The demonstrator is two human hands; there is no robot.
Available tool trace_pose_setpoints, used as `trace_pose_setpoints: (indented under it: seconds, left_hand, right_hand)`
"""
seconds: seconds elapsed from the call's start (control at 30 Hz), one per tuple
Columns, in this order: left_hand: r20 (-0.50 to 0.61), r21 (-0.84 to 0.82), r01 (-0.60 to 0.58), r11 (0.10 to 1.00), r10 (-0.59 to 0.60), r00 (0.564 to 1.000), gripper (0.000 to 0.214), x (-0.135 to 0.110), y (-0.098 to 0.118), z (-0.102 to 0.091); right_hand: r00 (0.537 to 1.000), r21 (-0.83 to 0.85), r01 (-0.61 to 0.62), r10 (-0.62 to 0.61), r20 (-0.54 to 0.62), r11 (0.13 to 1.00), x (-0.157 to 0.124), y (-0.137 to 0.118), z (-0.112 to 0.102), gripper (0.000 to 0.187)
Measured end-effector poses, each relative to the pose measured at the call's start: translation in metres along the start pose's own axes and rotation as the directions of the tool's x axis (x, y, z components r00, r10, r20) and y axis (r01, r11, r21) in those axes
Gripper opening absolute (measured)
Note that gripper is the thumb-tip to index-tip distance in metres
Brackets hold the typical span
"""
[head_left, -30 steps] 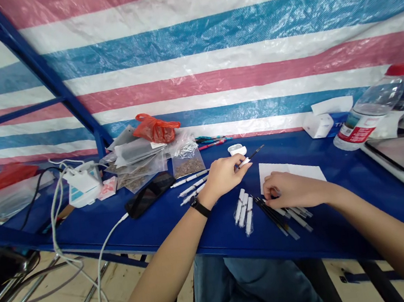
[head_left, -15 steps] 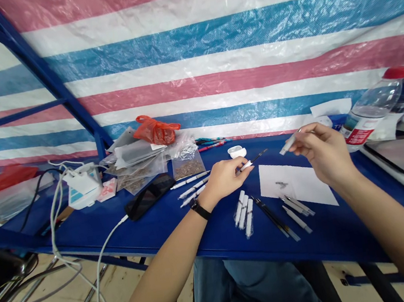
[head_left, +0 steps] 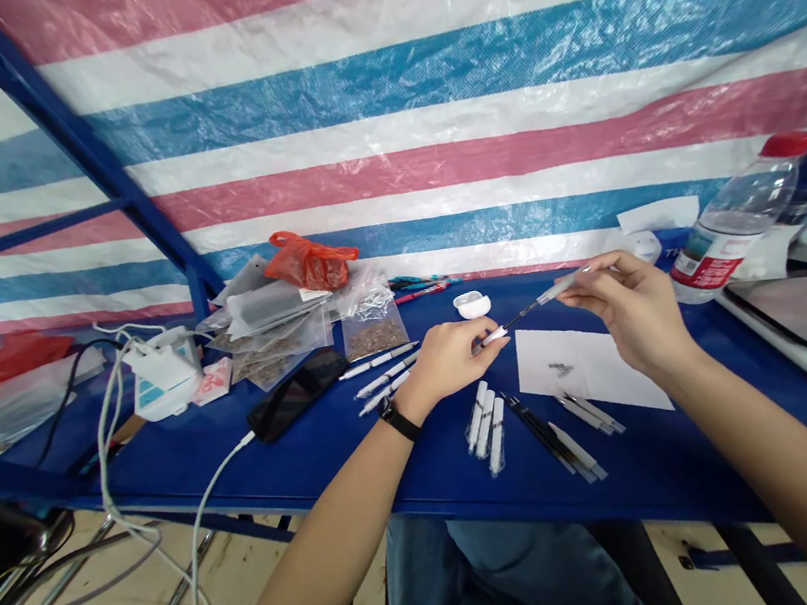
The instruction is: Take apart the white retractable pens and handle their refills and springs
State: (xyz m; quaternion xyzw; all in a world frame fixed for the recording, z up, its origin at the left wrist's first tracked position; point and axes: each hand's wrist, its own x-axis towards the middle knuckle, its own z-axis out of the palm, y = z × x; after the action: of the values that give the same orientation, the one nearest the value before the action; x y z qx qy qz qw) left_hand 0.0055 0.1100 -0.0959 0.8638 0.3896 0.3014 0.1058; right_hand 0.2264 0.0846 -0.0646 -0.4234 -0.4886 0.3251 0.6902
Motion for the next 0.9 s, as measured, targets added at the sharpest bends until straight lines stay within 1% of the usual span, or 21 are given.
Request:
trace_pose_setpoints:
  seconds: [0.17, 0.4, 0.57, 0.77, 0.9]
  left_hand:
    - [0.012, -0.003, 0.005, 1.000, -0.005, 1.000, 0.019, 0.0001, 0.0005, -0.0015]
    - [0.009, -0.014, 0.017, 1.000, -0.016, 1.000, 0.018, 0.0002, 0.0015, -0.0009]
    - [0.029, 0.003, 0.027, 1.000, -0.027, 0.999, 0.017, 0.0005, 0.0022, -0.0019]
    - [0.008, -0.006, 0.023, 1.000, -0.023, 1.000, 0.016, 0.0003, 0.0012, -0.0008]
    - [0.015, -0.011, 0.021, 1.000, -0.021, 1.000, 0.017, 0.0002, 0.0014, -0.0010]
  right_hand:
    - [1.000, 0.003, -0.025, 0.026, -0.002, 1.000, -0.0003, -0.0004, 0.0002, 0.033]
    - [1.000, -0.032, -0.005, 0.005, -0.011, 0.999, -0.0018, -0.0011, 0.0011, 0.031]
    - [1.000, -0.054, 0.011, -0.011, -0.005, 0.998, -0.0023, -0.0021, 0.0022, 0.029]
    - [0.998, -0.044, 0.027, -0.029, -0.047, 0.999, 0.0002, -0.0061, 0.0003, 0.027]
    - [0.999, -0.047, 0.020, -0.021, -0.025, 0.999, 0.0003, -0.0046, 0.0003, 0.027]
